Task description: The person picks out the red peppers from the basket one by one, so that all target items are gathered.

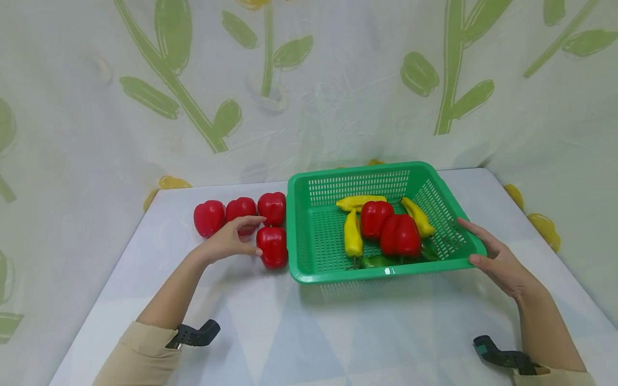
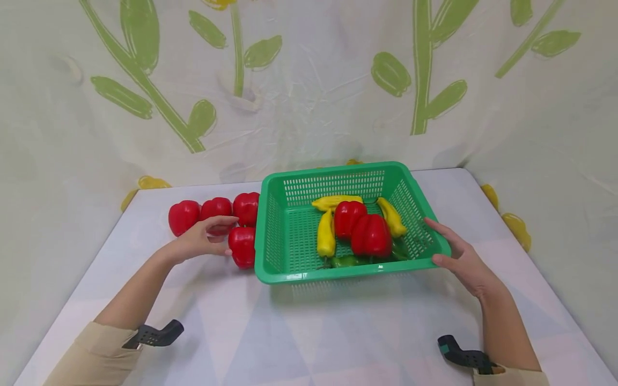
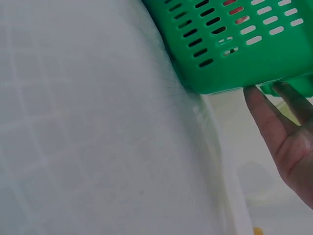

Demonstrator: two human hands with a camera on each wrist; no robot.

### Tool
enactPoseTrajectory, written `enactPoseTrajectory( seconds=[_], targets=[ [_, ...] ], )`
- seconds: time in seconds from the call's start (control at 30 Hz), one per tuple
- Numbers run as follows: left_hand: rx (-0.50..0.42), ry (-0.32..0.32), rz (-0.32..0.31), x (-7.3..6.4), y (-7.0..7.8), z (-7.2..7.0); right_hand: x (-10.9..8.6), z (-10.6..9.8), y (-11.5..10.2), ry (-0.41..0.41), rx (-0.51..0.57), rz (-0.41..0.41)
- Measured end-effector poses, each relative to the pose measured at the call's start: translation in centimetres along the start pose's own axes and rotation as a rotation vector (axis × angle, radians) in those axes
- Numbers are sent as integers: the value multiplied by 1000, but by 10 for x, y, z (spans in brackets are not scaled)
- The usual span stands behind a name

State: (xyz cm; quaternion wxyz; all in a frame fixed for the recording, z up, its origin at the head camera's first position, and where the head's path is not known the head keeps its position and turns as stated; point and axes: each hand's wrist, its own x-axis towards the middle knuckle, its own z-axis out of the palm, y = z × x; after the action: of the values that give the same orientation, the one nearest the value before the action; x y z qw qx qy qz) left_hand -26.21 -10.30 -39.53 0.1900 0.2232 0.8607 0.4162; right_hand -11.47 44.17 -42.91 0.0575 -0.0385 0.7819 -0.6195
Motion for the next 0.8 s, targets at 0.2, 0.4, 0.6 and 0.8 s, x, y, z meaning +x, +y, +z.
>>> enactPoseTrajectory(
  seconds=[0.2, 0.4, 0.6, 0.8],
  targets=[
    [100, 21, -5, -1, 15, -12, 0, 0, -1, 0, -9, -1],
    [78, -17, -10, 1, 29, -21, 1, 1, -1, 6, -11, 9],
    [37, -61, -20, 6, 42, -26, 1, 1, 0, 14, -6, 18],
    [-33, -90, -28, 12, 57, -27, 2, 0, 4, 17, -4, 14]
  ],
)
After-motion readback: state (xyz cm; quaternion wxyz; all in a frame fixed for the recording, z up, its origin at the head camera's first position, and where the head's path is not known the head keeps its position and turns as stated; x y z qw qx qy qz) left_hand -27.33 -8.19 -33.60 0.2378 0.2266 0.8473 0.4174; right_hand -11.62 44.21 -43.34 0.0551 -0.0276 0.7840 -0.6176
